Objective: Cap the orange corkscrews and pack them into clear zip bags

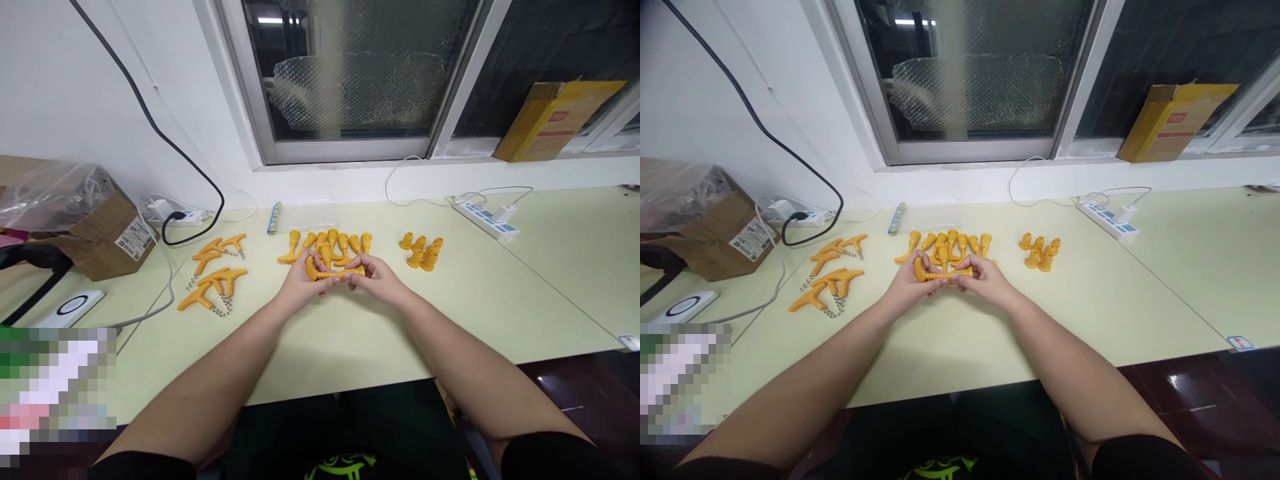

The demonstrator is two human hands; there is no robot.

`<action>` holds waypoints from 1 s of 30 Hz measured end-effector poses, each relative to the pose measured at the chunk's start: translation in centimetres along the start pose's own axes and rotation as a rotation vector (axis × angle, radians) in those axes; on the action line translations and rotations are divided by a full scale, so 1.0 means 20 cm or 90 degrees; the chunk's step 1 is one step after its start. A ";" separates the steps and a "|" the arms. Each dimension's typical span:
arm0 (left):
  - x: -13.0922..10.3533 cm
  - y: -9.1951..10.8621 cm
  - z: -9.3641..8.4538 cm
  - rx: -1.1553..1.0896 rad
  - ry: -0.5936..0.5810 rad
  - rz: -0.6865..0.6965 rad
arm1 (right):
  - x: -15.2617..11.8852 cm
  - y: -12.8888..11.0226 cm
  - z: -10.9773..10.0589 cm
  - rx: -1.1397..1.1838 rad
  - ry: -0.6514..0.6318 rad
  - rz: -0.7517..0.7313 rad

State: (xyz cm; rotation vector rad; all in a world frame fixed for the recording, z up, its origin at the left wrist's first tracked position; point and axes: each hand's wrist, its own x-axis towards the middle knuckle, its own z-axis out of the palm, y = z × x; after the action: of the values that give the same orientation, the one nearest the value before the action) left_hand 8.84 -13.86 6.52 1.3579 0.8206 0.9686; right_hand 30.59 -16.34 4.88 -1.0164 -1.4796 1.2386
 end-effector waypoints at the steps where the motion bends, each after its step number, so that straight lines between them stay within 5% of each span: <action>1: -0.01 0.00 0.00 0.033 -0.002 0.036 | 0.00 0.00 0.01 0.023 -0.015 0.029; 8: -0.05 0.02 0.00 0.184 -0.028 0.163 | 0.01 0.01 0.01 0.108 -0.096 0.162; 17: 0.01 0.01 0.00 0.056 0.070 0.081 | -0.02 -0.03 -0.02 -0.087 -0.011 -0.084; 30: -0.02 0.01 0.00 0.112 0.027 0.126 | 0.01 -0.02 0.00 0.097 -0.079 0.146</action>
State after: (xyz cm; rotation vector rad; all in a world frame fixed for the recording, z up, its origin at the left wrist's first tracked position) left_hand 8.60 -14.29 6.72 1.5988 0.8292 1.1017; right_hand 30.61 -16.11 5.27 -1.0430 -1.3640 1.5780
